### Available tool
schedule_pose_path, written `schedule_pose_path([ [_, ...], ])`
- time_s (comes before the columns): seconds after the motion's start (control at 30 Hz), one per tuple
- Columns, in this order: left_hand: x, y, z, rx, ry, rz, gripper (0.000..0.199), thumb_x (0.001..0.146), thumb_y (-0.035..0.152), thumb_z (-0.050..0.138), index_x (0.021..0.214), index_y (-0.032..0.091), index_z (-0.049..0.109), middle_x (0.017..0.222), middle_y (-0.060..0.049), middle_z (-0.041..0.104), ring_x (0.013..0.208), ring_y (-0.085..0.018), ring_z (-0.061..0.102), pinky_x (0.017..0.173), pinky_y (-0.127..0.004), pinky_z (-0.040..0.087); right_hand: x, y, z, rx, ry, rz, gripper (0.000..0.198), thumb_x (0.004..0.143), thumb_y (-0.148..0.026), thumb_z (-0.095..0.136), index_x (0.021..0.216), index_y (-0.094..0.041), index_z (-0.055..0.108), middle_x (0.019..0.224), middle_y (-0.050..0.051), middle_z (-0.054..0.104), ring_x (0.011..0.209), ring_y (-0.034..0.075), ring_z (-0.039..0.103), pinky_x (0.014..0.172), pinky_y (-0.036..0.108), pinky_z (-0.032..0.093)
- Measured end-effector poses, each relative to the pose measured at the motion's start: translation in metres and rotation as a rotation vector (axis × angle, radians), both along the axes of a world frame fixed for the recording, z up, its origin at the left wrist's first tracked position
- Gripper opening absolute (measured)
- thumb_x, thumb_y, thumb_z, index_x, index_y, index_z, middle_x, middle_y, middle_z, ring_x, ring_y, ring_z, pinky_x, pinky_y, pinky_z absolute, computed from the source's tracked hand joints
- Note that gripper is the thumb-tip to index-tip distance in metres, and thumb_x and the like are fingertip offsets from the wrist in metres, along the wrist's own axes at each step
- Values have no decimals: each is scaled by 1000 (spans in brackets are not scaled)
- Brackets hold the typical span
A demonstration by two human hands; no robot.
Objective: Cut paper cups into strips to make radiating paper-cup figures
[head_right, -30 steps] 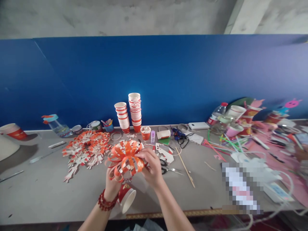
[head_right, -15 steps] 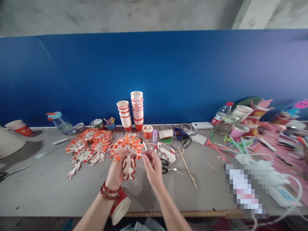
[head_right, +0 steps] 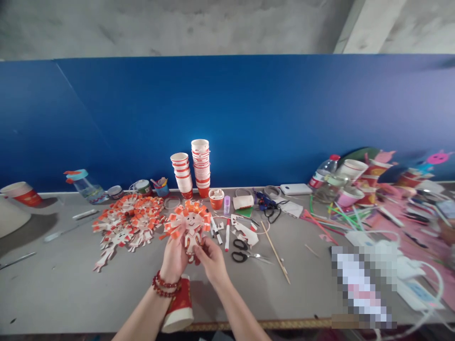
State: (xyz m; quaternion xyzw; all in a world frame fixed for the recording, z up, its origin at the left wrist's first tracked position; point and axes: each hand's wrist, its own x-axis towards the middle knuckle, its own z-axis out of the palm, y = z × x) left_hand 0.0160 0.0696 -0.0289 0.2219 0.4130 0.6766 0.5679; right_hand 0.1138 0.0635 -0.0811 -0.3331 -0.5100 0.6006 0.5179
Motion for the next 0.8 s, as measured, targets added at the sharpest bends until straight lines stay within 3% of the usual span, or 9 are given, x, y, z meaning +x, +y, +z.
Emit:
schedule_pose_path([
  [0.1, 0, 1, -2, 16, -76, -40, 20, 73, 35, 72, 81, 17, 67, 76, -6, 74, 70, -20, 71, 62, -28, 53, 4, 3, -1, 63, -43, -171, 32, 82, -47, 68, 81, -18, 54, 64, -3, 54, 53, 11, 49, 50, 22, 41],
  [0.2, -1, 1, -7, 24, -108, -40, 24, 69, 31, 76, 87, 18, 68, 84, -5, 75, 75, -19, 71, 67, -28, 54, 10, 7, 4, 141, -53, -349, 31, 81, -39, 71, 99, -20, 54, 83, 1, 62, 67, 14, 58, 60, 24, 49],
  [0.3, 0, 0, -11, 18, -114, -44, 27, 68, 30, 77, 90, 19, 68, 85, -4, 76, 76, -19, 72, 70, -29, 54, 13, 15, 10, 222, -31, -394, 35, 81, -33, 71, 109, -21, 54, 97, 5, 65, 82, 18, 63, 73, 29, 52],
  [0.4, 2, 1, -14, 11, -99, -72, 26, 68, 31, 78, 89, 18, 69, 81, -4, 75, 79, -20, 72, 73, -29, 54, 11, 25, 14, 230, -36, -418, 29, 78, -32, 73, 101, -20, 60, 91, 4, 66, 80, 19, 62, 73, 30, 51],
  [0.6, 0, 3, -21, 4, -83, -123, 19, 62, 20, 78, 80, 18, 71, 84, -4, 75, 86, -21, 70, 79, -29, 52, 6, 35, 20, 80, 38, -452, 21, 72, -32, 77, 84, -18, 67, 76, 0, 66, 69, 15, 59, 66, 25, 48],
  [0.7, -3, 3, -23, -5, -90, -158, 21, 59, 16, 78, 79, 17, 70, 84, -5, 75, 80, -21, 70, 75, -30, 52, 5, 36, 23, -52, 199, -500, 25, 70, -36, 77, 85, -19, 67, 74, -1, 66, 65, 14, 59, 61, 23, 49],
  [0.8, -6, 5, -24, -23, -98, -176, 20, 63, 24, 77, 80, 15, 69, 81, -7, 74, 73, -22, 71, 69, -33, 54, 8, 38, 25, -207, 361, -547, 32, 65, -37, 80, 86, -19, 64, 64, -4, 62, 50, 10, 54, 46, 19, 44],
])
